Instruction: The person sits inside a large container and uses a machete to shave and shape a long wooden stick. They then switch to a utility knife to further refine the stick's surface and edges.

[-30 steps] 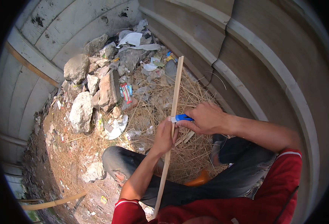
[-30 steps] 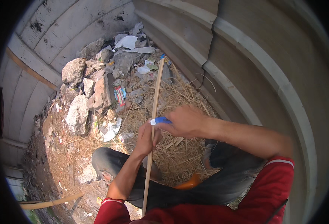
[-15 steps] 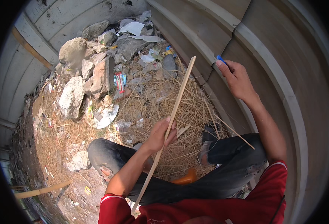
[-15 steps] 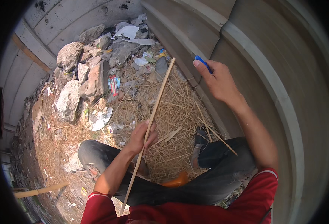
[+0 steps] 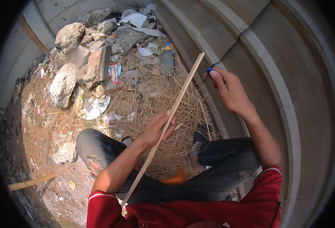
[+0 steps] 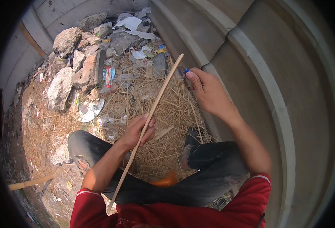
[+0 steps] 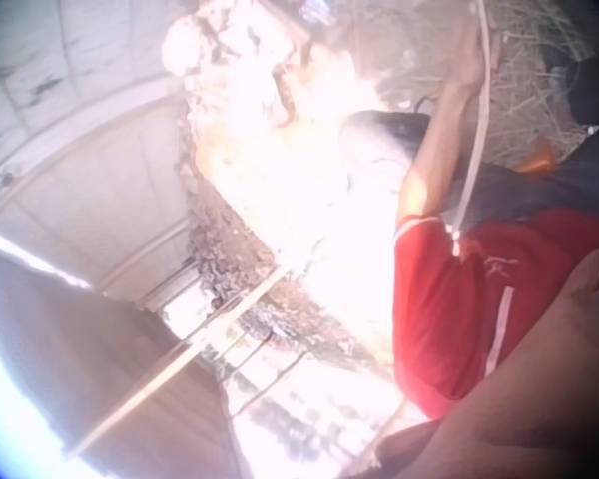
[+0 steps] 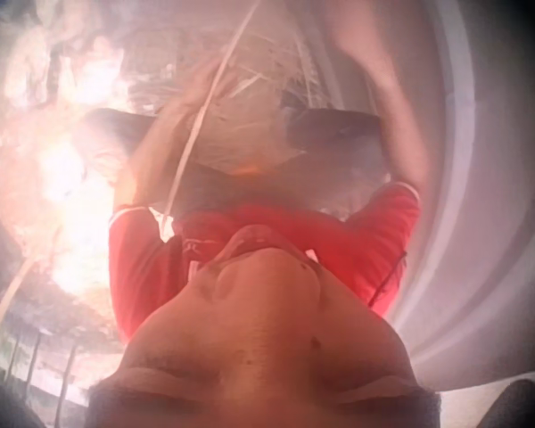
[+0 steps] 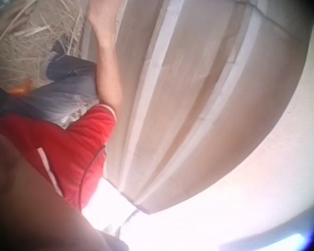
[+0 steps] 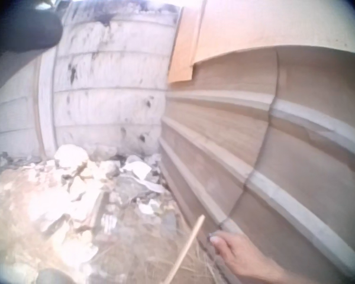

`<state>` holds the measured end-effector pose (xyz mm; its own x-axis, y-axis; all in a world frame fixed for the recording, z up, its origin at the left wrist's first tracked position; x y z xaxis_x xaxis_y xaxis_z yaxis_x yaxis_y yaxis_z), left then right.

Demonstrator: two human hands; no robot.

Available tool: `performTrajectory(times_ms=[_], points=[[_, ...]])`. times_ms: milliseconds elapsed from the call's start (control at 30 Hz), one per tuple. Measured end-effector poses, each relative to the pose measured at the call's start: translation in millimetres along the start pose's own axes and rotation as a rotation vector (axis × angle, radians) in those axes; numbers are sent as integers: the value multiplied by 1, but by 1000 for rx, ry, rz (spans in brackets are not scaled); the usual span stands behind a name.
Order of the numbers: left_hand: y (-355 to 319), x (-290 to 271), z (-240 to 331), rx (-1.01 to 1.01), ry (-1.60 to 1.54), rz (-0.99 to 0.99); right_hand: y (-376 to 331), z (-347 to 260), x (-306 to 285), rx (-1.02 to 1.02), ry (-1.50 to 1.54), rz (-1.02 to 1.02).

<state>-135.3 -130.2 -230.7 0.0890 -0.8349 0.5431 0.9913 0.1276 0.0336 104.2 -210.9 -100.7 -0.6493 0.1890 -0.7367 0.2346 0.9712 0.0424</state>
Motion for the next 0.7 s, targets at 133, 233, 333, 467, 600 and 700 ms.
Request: performTrajectory(times_ms=[133,233,333,467,600,700], points=[[0,10,2,-30,232,59,4,-13,4,135,-228,-38],[-2,15,4,-49,371,105,15,0,-2,208,-306,29],[-4,15,2,-81,502,154,22,21,-11,238,-330,79],[-4,15,0,-90,555,188,23,17,-8,297,-301,17],[-1,9,5,-88,558,240,8,-6,22,174,-242,-166],[-1,6,13,-58,538,260,2,-11,47,58,-238,-220]])
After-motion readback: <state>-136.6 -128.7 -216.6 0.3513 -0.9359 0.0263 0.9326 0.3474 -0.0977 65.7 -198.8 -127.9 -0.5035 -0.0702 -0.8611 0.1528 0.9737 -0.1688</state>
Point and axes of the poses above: each hand's wrist, its own y-axis towards the middle knuckle, its own x-axis out of the palm, z = x × y, the point moved 1 cm from there along y, towards the middle knuckle, and after that the axes turned 11 degrees about -z, right-handed, at the moved point
